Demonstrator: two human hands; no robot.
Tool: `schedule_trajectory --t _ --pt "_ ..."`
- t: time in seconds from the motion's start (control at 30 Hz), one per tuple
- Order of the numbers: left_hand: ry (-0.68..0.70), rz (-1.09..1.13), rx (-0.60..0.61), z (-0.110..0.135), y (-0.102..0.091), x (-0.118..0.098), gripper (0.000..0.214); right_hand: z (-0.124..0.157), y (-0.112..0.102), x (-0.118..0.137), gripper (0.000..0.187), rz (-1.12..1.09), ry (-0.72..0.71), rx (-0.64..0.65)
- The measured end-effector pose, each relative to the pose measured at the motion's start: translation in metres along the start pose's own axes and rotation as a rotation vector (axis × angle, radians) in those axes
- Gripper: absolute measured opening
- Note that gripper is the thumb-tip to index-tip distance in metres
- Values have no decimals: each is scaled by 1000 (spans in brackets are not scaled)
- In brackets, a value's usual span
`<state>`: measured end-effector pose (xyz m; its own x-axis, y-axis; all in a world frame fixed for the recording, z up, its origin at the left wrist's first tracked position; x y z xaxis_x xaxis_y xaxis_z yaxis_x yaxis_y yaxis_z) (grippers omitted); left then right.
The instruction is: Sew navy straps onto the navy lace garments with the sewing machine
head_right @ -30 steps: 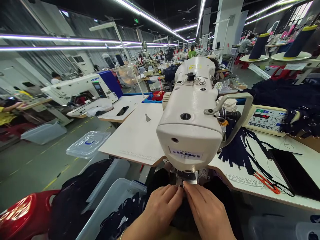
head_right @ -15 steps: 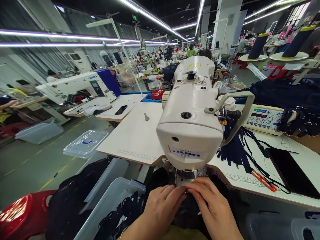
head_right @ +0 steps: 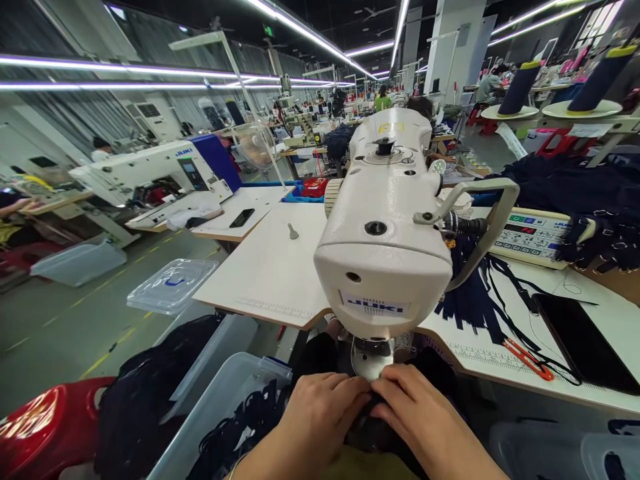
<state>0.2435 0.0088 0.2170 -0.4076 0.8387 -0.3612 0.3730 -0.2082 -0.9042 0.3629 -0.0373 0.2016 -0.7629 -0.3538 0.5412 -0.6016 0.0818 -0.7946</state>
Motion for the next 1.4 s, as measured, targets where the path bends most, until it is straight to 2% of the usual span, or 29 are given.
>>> schedule_trajectory --t 0.1,0.2,0.27,0.37,0.43,0.53,0.6,0.67,0.8,0.87,0.93,1.03,1.13,1.2,1.27,1.4 --pt "-31 62 149 -1 12 4 9 4 9 4 20 -1 -37 71" --pt "-31 57 210 1 24 13 5 7 17 1 22 -98 -10 92" --pt "-81 45 189 4 27 25 7 9 21 -10 20 -222 81 83" --pt "-227 109 167 9 26 45 15 15 30 -35 23 -423 338 94" --pt "-239 237 233 11 30 44 13 20 37 -45 29 -554 474 90" --pt "-246 649 321 10 45 31 18 24 45 -47 33 -779 574 17" --pt "-337 893 290 10 55 31 25 25 51 -45 32 -872 600 -31" --pt "-419 954 229 10 63 34 23 28 55 -44 32 -858 601 -63" --pt "-452 912 176 9 66 36 16 33 48 -44 30 -630 513 -157" --pt "-436 873 175 8 63 34 13 33 46 -43 32 -566 462 -147" --pt "-402 831 184 7 59 30 10 32 46 -43 36 -589 445 -109" --pt "-324 780 234 5 56 20 11 30 51 -42 34 -739 479 -75" --pt "-264 705 311 3 56 12 15 34 59 -44 30 -945 582 -140" --pt "-253 671 332 3 56 11 14 39 60 -47 29 -1008 624 -209" --pt "-247 664 332 2 56 12 12 42 59 -48 26 -960 612 -204" --pt "-200 564 299 3 55 10 10 43 47 -49 17 -723 554 -174"
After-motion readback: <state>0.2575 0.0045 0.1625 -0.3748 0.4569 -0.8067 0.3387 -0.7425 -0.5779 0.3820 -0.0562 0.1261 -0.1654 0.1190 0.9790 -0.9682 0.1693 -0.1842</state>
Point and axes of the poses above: each hand's wrist, its own z-axis away from the middle knuckle, its own y-axis out of the palm, x = y × z, the point moved 8 cm from there along -z, towards the middle knuckle, and after that the axes turned 7 degrees about x, right-handed, at the moved point
